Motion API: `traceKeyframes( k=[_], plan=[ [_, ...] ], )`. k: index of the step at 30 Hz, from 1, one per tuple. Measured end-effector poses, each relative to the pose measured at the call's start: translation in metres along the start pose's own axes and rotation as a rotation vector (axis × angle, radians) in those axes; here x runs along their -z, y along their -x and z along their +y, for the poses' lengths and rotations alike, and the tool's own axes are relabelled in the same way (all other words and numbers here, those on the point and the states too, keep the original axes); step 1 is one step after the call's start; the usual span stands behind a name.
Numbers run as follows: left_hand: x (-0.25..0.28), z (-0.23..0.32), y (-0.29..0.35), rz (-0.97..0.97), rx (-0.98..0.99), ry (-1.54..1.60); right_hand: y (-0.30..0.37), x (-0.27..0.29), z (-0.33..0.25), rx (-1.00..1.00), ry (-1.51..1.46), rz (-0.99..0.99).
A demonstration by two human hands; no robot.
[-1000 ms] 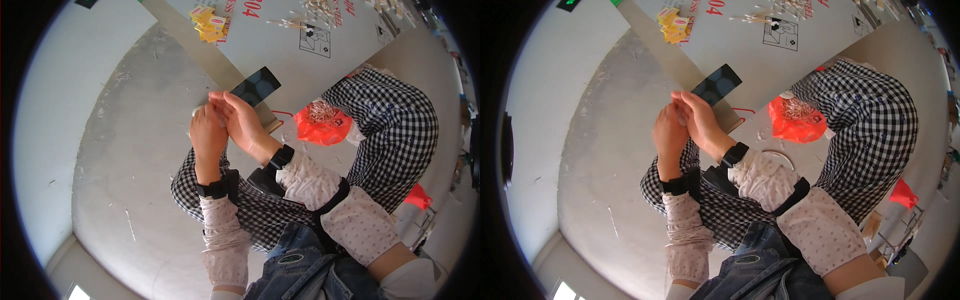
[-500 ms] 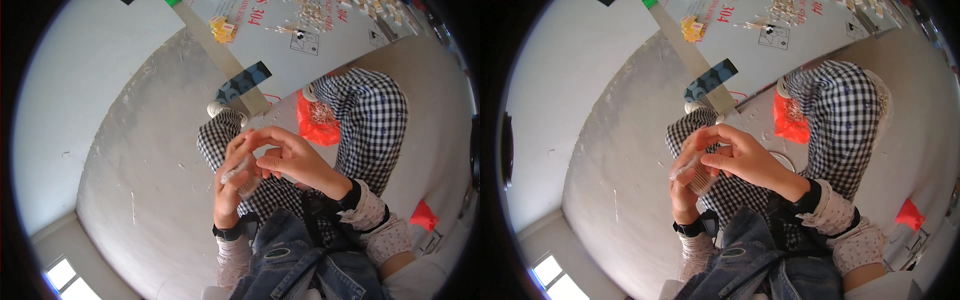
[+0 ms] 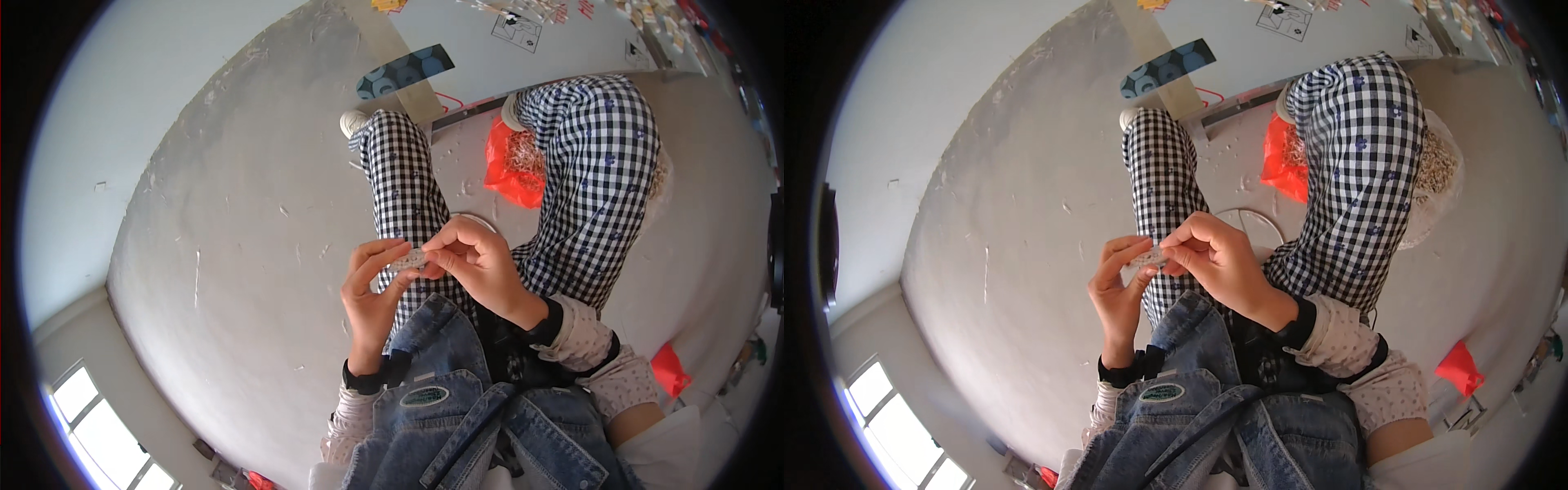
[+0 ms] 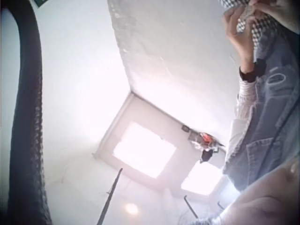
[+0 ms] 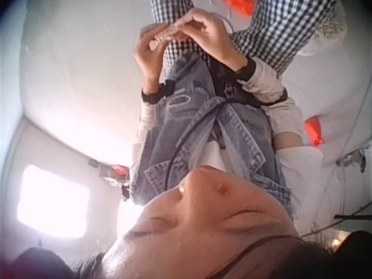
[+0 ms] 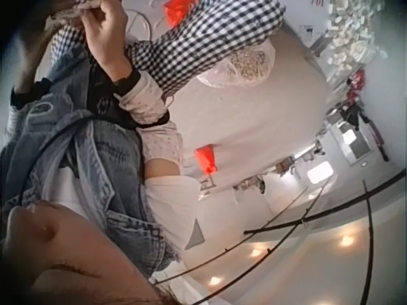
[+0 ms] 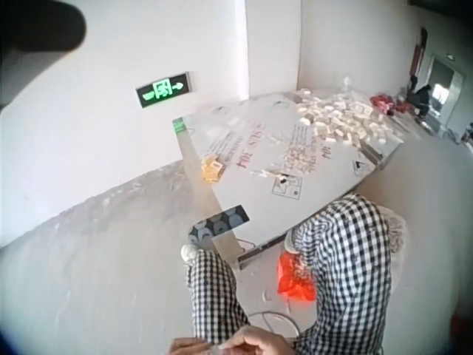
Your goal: The person gathers cotton swabs by hand, aligns them into a bundle, and slides them into a plastic sleeve. They then fold the top of the sleeve and seal it with a small yellow label.
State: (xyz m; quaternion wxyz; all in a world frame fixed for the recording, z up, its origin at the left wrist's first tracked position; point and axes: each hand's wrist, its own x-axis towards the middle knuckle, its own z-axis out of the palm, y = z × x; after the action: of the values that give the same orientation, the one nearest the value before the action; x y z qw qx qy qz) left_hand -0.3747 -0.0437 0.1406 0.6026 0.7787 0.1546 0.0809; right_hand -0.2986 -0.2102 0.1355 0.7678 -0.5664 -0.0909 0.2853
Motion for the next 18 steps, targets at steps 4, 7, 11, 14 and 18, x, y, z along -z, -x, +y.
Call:
traceKeyframes(
  k=[4, 7, 11, 14, 18],
  plan=[
    [-0.001, -0.007, 0.021, 0.084, 0.142, 0.155, 0.002, -0.001, 0.000, -0.051, -0.053, 0.000],
    [-0.004, -0.002, 0.021, 0.087, 0.122, 0.134, 0.002, 0.004, 0.005, 0.006, 0.081, -0.067],
    [-0.006, 0.006, 0.021, 0.062, -0.018, -0.009, 0.003, 0.005, 0.001, 0.301, 0.472, -0.123],
    [-0.008, 0.006, 0.018, 0.038, -0.060, -0.120, 0.003, 0.005, 0.005, 0.331, 0.561, -0.104],
    [-0.013, 0.010, 0.020, 0.102, 0.011, 0.012, 0.002, 0.007, 0.000, 0.236, 0.522, -0.074]
  ],
)
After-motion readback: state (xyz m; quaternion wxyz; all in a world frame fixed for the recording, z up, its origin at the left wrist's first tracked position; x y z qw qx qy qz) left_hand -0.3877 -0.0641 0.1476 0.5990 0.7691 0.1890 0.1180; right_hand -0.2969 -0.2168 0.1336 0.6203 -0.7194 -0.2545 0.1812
